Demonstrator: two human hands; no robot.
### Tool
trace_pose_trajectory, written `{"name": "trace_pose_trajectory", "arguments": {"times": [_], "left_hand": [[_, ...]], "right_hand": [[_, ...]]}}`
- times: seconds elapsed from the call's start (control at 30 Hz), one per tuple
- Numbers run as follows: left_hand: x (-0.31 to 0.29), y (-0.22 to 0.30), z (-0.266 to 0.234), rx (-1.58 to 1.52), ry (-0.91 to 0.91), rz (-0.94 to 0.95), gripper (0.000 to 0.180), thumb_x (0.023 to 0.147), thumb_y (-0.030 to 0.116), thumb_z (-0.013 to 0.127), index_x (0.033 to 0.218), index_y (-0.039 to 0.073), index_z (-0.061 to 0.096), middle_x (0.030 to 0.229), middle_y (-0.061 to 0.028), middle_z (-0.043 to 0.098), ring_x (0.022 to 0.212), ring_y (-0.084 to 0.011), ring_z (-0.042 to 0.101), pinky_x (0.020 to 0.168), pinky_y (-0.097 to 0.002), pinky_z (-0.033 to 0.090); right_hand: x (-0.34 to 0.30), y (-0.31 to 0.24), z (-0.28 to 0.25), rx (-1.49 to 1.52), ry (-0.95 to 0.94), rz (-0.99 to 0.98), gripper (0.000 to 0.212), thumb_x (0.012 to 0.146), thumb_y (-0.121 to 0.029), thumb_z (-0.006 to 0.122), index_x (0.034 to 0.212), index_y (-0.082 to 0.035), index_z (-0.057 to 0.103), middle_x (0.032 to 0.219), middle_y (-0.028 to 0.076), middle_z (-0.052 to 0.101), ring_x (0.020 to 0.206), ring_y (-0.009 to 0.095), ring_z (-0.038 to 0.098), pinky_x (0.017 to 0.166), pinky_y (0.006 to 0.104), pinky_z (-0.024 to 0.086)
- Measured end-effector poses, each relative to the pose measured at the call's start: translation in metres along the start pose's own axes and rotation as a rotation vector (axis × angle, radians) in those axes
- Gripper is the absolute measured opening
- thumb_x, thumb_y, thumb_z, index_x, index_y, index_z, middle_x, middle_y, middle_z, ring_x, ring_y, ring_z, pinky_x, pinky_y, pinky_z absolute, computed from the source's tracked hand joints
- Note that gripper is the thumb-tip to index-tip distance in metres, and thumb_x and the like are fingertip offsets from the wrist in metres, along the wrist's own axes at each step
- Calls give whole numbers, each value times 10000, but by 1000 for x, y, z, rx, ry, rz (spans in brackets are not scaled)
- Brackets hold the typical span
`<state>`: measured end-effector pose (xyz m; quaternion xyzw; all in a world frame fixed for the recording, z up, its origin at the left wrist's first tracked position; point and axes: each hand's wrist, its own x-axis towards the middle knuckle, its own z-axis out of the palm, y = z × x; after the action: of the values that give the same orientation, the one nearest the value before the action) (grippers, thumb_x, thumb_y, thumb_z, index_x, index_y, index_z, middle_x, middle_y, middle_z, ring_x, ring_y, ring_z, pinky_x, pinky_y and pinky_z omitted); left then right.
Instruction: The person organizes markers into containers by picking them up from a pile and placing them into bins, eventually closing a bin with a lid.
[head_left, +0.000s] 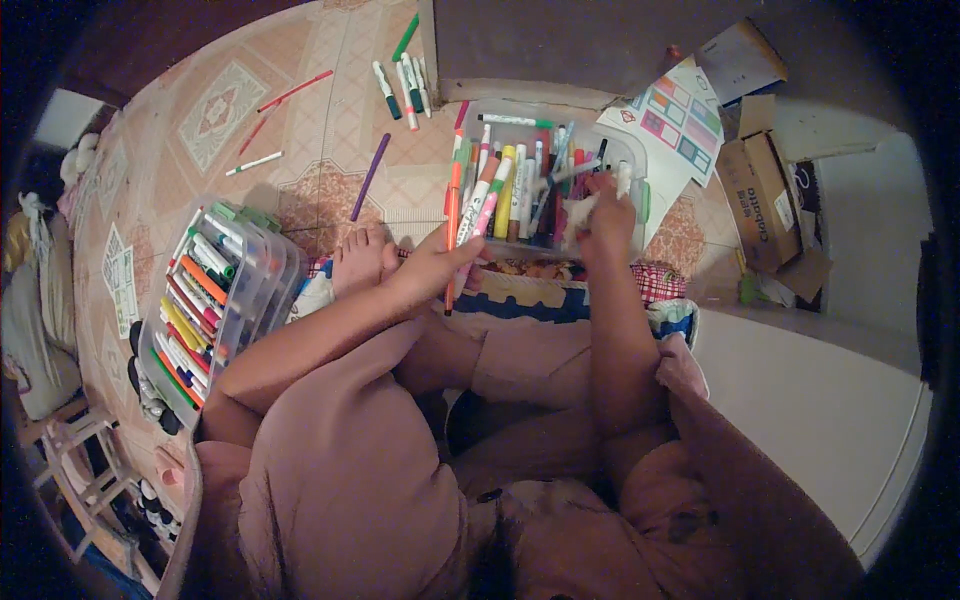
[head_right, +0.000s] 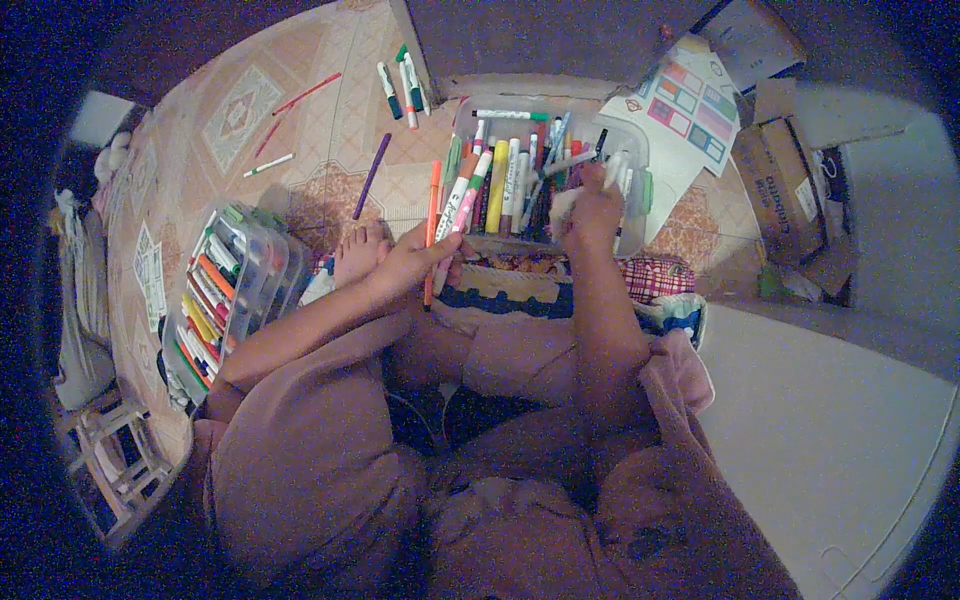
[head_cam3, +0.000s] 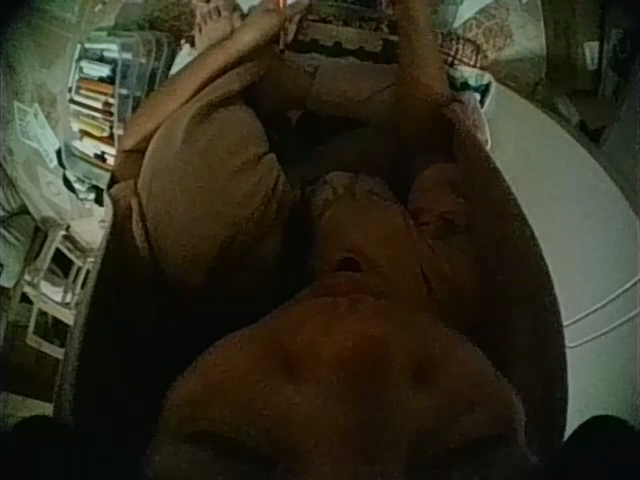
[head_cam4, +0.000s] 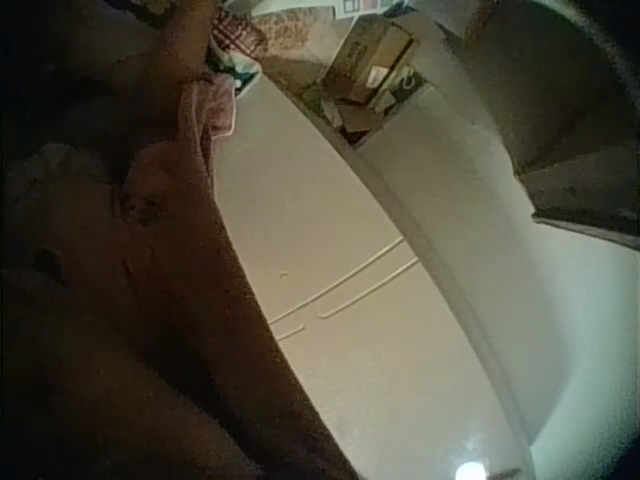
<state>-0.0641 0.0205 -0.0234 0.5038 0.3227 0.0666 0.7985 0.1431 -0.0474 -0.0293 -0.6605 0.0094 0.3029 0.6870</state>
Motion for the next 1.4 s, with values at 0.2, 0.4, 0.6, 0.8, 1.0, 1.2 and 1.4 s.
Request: {"name": "trace_pose_trajectory", "arguments": {"times": [0.2, 0.4, 0.6, 0.8, 1.0, 1.2, 1.4], "left_hand": [[-2, 3, 0, -48, 5, 2, 232, 845, 214, 504, 988, 37, 456, 778, -41, 534, 652, -116, 531, 548, -261, 468], [-3, 8, 6, -90, -60, 34, 270, 835, 207, 522, 1032, 31, 468, 806, -40, 548, 675, -120, 548, 580, -253, 482], [-3, 8, 3, 51, -106, -82, 309, 831, 239, 527, 1065, 44, 471, 870, -59, 587, 626, -113, 573, 523, -238, 479], [-6, 16, 0, 238, -36, -165, 254, 852, 285, 471, 938, 47, 451, 723, -45, 544, 531, -91, 516, 414, -237, 428], [-5, 10, 2, 85, 47, -173, 261, 863, 341, 437, 899, 82, 435, 586, 25, 372, 435, -55, 320, 355, -205, 259], [-4, 4, -4, 21, 28, -180, 304, 869, 357, 422, 1003, 97, 506, 568, 42, 399, 393, -47, 342, 325, -192, 267], [-5, 3, -8, -59, -2, -167, 321, 871, 355, 421, 1035, 94, 507, 591, 46, 405, 436, -43, 352, 372, -194, 286]], "right_hand": [[-43, 10, 24, 58, -264, 58, 325, 859, -280, 441, 980, 16, 500, 893, 113, 565, 783, 175, 545, 658, 310, 440], [-67, 32, 28, -178, -497, 138, 372, 838, -351, 473, 968, -3, 493, 803, 95, 555, 676, 164, 536, 582, 304, 434], [-61, 22, 30, 232, -370, 196, 253, 872, -247, 431, 989, -24, 448, 763, 76, 517, 641, 180, 536, 570, 307, 469], [-51, 20, 23, 238, -183, 77, 227, 874, -247, 428, 979, -48, 454, 711, 46, 489, 599, 149, 506, 528, 273, 443], [-6, 0, 1, 140, -110, -48, 264, 875, -305, 425, 920, -47, 459, 685, 26, 478, 566, 123, 468, 509, 247, 409], [-10, -20, 2, 6, -82, 81, 429, 840, -448, 419, 890, -30, 502, 662, 40, 490, 503, 129, 468, 415, 274, 410], [9, -7, -9, -68, -184, 20, 457, 851, -437, 398, 945, -6, 515, 702, 61, 516, 544, 161, 515, 471, 299, 450]]}}
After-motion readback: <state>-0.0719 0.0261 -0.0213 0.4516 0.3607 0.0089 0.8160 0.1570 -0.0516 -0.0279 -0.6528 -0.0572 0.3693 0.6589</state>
